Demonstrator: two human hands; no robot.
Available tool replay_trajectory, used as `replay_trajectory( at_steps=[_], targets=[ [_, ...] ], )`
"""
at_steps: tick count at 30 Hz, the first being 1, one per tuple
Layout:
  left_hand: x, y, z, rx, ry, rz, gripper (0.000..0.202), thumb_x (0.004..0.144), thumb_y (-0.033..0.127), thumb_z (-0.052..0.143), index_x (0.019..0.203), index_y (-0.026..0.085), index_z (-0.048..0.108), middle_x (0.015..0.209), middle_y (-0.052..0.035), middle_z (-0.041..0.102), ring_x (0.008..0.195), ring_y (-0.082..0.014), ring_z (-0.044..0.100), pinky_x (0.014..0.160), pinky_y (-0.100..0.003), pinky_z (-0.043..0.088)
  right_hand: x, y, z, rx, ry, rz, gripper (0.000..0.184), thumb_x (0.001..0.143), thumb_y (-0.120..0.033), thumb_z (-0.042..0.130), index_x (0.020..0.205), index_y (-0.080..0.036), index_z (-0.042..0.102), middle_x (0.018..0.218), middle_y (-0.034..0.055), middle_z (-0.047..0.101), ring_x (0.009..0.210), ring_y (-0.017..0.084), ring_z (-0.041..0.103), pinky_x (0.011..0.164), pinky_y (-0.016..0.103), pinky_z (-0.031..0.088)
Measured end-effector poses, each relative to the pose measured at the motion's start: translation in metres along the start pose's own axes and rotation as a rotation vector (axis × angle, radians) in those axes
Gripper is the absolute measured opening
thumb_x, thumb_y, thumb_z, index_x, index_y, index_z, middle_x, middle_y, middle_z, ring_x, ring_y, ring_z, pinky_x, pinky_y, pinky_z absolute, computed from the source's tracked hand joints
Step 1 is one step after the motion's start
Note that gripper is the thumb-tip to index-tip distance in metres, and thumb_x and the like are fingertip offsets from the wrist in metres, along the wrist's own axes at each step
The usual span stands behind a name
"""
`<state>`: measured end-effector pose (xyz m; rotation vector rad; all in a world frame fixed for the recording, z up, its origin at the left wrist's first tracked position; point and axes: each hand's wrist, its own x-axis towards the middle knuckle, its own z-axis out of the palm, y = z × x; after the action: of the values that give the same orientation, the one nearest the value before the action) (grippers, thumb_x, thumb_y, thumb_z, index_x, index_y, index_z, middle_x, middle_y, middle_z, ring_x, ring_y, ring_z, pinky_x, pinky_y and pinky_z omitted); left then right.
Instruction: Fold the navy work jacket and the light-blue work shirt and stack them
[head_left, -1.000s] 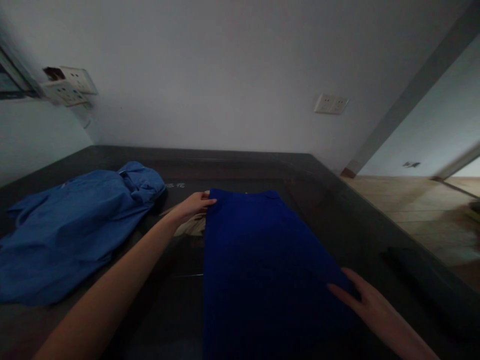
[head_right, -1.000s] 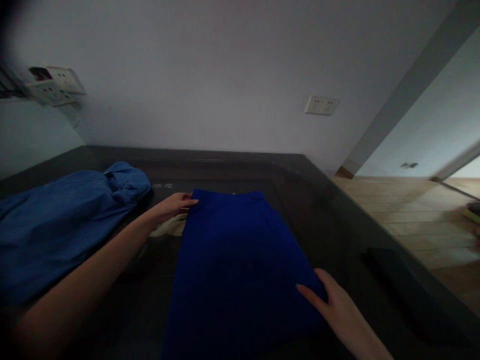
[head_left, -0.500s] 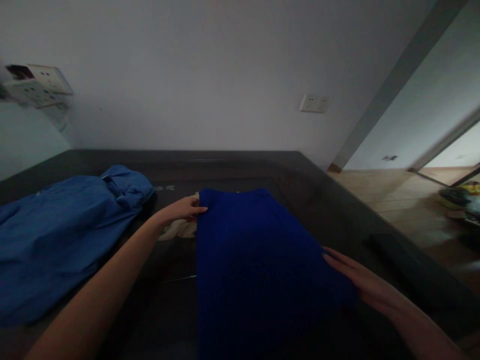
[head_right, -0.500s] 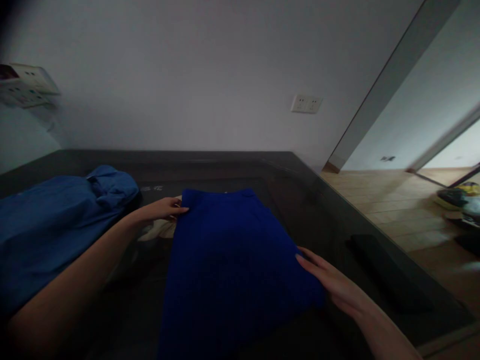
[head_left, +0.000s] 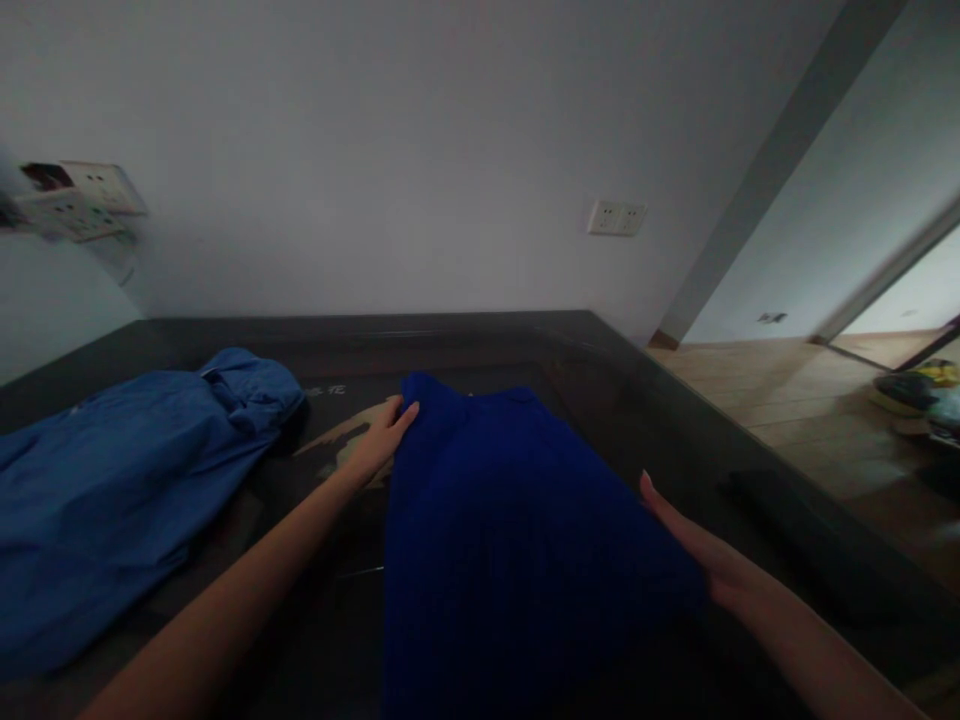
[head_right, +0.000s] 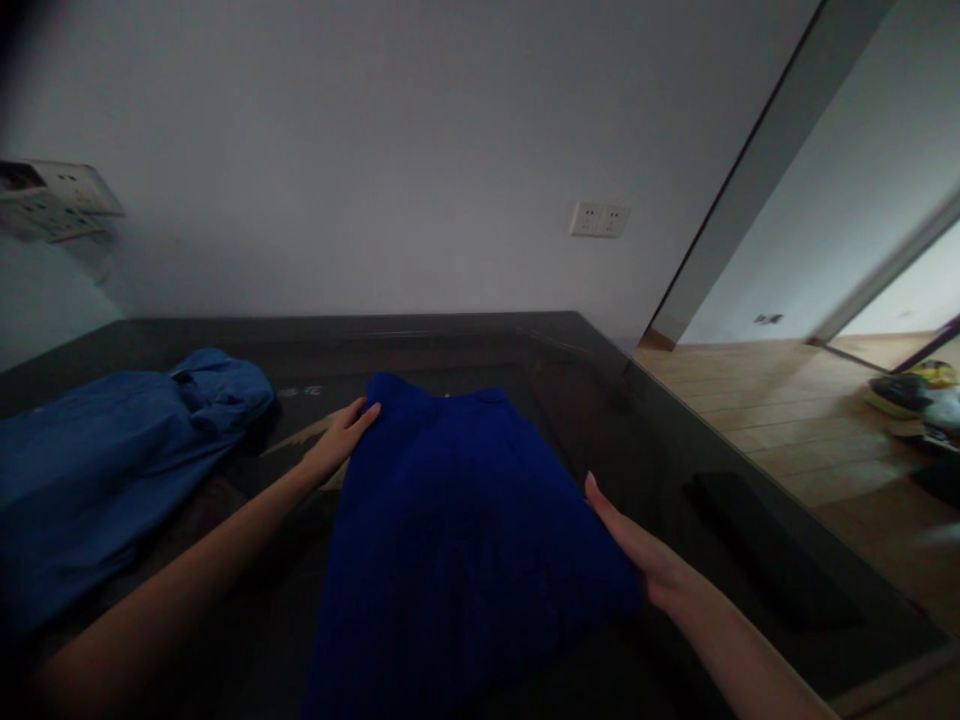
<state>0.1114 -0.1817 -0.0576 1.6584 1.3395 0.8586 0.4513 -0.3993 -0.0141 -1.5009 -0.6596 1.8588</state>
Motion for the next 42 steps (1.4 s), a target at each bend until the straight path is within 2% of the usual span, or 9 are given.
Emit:
replay_trajectory(
  at_steps=[3, 6, 9, 13, 19, 25, 31, 36, 42],
  targets=[
    [-0.008, 0.007, 0.009, -0.113, 0.091, -0.124, 0.037, 0.088, 0.051, 0.047, 0.106, 0.022, 0.059, 0.111, -0.0064, 0.067, 0.111, -0.0277, 0.058, 0.089, -0.032, 0.049, -0.001, 0.002, -0.003, 0.0, -0.036, -0.075, 0.055, 0.079, -0.057, 0.063, 0.118, -0.017, 0.062, 0.107, 0.0119, 0.071, 0.105, 0.025, 0.065, 0.098, 0.04, 0.047],
    [-0.013, 0.01, 0.014, -0.377, 0.064, -0.264, 0.035, 0.086, 0.049, 0.053, 0.111, 0.025, 0.058, 0.108, -0.0067, 0.068, 0.102, -0.027, 0.064, 0.082, -0.035, 0.053, -0.002, 0.001, -0.002, 0.028, -0.066, -0.101, 0.055, 0.071, -0.034, 0.076, 0.122, -0.02, 0.059, 0.107, 0.0083, 0.072, 0.101, 0.024, 0.067, 0.098, 0.04, 0.047],
    [-0.016, 0.009, 0.017, -0.603, 0.002, -0.383, 0.038, 0.081, 0.038, 0.065, 0.116, 0.026, 0.057, 0.101, -0.0079, 0.071, 0.083, -0.0241, 0.069, 0.073, -0.036, 0.056, -0.001, -0.001, 0.0, 0.035, -0.088, -0.086, 0.058, 0.07, -0.028, 0.076, 0.124, -0.021, 0.057, 0.106, 0.0074, 0.072, 0.099, 0.024, 0.068, 0.096, 0.041, 0.049],
    [-0.016, 0.01, 0.019, -0.662, 0.087, -0.5, 0.039, 0.076, 0.02, 0.069, 0.114, 0.023, 0.059, 0.084, -0.0062, 0.073, 0.063, -0.0206, 0.07, 0.062, -0.033, 0.058, -0.001, -0.005, 0.001, 0.009, -0.149, -0.139, 0.058, 0.068, -0.026, 0.076, 0.123, -0.021, 0.057, 0.108, 0.0075, 0.071, 0.1, 0.024, 0.067, 0.096, 0.042, 0.049],
    [-0.009, 0.033, 0.032, -0.725, 0.128, -0.576, 0.031, 0.083, 0.014, 0.059, 0.113, 0.019, 0.06, 0.079, -0.0069, 0.073, 0.063, -0.0198, 0.071, 0.064, -0.032, 0.06, -0.001, -0.028, -0.019, -0.059, -0.144, -0.209, 0.057, 0.067, -0.021, 0.073, 0.122, -0.022, 0.058, 0.106, 0.0061, 0.072, 0.095, 0.024, 0.069, 0.091, 0.042, 0.052],
    [0.027, 0.069, 0.076, -0.728, 0.102, -0.4, 0.027, 0.084, 0.013, 0.057, 0.109, 0.021, 0.061, 0.079, -0.0027, 0.072, 0.06, -0.0159, 0.068, 0.064, -0.03, 0.059, -0.004, -0.064, -0.075, -0.151, -0.089, -0.284, 0.059, 0.068, -0.019, 0.071, 0.125, -0.022, 0.056, 0.107, 0.0059, 0.072, 0.095, 0.023, 0.069, 0.09, 0.042, 0.053],
    [0.086, 0.098, 0.148, -0.836, 0.019, -0.292, 0.027, 0.084, 0.009, 0.054, 0.108, 0.021, 0.059, 0.077, -0.0018, 0.069, 0.059, -0.0132, 0.066, 0.065, -0.027, 0.058, -0.001, -0.1, -0.146, -0.207, 0.06, -0.345, 0.055, 0.066, -0.019, 0.07, 0.119, -0.021, 0.06, 0.101, 0.0053, 0.074, 0.088, 0.023, 0.071, 0.084, 0.041, 0.055],
    [0.131, 0.111, 0.214, -0.876, -0.02, -0.257, 0.033, 0.083, 0.008, 0.055, 0.112, 0.022, 0.058, 0.08, -0.0028, 0.07, 0.062, -0.0147, 0.067, 0.069, -0.029, 0.058, 0.008, -0.116, -0.208, -0.196, 0.136, -0.39, 0.048, 0.066, -0.016, 0.068, 0.114, -0.019, 0.063, 0.097, 0.0055, 0.074, 0.083, 0.022, 0.071, 0.08, 0.038, 0.055],
    [0.166, 0.129, 0.274, -0.85, -0.02, -0.221, 0.035, 0.084, 0.004, 0.053, 0.115, 0.02, 0.057, 0.09, -0.0054, 0.07, 0.069, -0.0139, 0.067, 0.074, -0.029, 0.056, 0.033, -0.12, -0.286, -0.201, 0.244, -0.273, 0.051, 0.06, -0.013, 0.073, 0.11, -0.02, 0.066, 0.096, 0.0073, 0.075, 0.085, 0.025, 0.071, 0.081, 0.037, 0.056]
  ],
)
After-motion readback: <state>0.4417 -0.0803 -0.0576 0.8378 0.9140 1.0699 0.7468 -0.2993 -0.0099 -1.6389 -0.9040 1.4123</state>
